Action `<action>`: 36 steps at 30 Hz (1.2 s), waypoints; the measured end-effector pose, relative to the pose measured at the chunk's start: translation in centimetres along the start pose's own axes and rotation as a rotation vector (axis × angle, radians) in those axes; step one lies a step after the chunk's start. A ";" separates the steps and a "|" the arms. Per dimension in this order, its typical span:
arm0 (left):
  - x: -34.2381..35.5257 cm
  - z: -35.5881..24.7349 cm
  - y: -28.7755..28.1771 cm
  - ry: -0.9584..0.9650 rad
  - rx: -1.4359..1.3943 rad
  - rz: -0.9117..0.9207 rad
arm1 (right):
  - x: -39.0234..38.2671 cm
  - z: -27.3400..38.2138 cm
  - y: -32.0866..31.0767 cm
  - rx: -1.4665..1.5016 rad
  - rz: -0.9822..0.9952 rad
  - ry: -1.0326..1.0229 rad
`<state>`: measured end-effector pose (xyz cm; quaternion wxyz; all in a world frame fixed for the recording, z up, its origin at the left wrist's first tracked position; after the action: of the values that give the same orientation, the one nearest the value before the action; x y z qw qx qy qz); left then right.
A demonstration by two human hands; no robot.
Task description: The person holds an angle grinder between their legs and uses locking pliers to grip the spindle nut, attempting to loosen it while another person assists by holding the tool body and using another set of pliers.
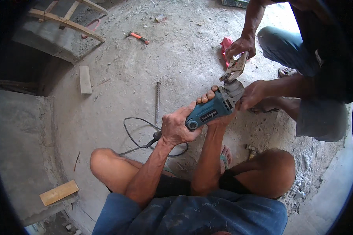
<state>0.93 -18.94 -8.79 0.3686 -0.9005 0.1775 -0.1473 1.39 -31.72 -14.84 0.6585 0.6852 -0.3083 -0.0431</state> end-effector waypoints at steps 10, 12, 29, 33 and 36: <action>-0.2 0.2 0.0 -0.014 0.027 0.003 | -0.2 -0.4 -0.8 0.018 -0.065 0.016; -0.2 0.2 -0.2 -0.016 0.024 -0.006 | -0.1 -0.4 -1.0 0.019 -0.067 0.024; -0.7 -1.7 0.0 0.007 -0.020 -0.047 | 0.2 0.7 0.0 0.075 -0.119 0.028; -0.5 -2.2 0.2 0.007 -0.029 -0.054 | 0.5 1.6 0.3 -0.054 -0.027 0.048; -0.8 -1.5 0.3 -0.001 -0.022 -0.045 | 0.3 1.1 0.7 -0.083 -0.023 0.054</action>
<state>-0.38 -19.69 -8.06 0.3554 -0.9084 0.1585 -0.1531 0.86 -32.76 -14.21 0.6938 0.6617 -0.2807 -0.0449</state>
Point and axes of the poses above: each hand's wrist, its own x-axis towards the middle knuckle, its own y-axis out of the palm, z = x × y, the point moved 9 cm from there along x, towards the middle knuckle, and after that the axes turned 15 degrees about -y, right-handed, at the moved point
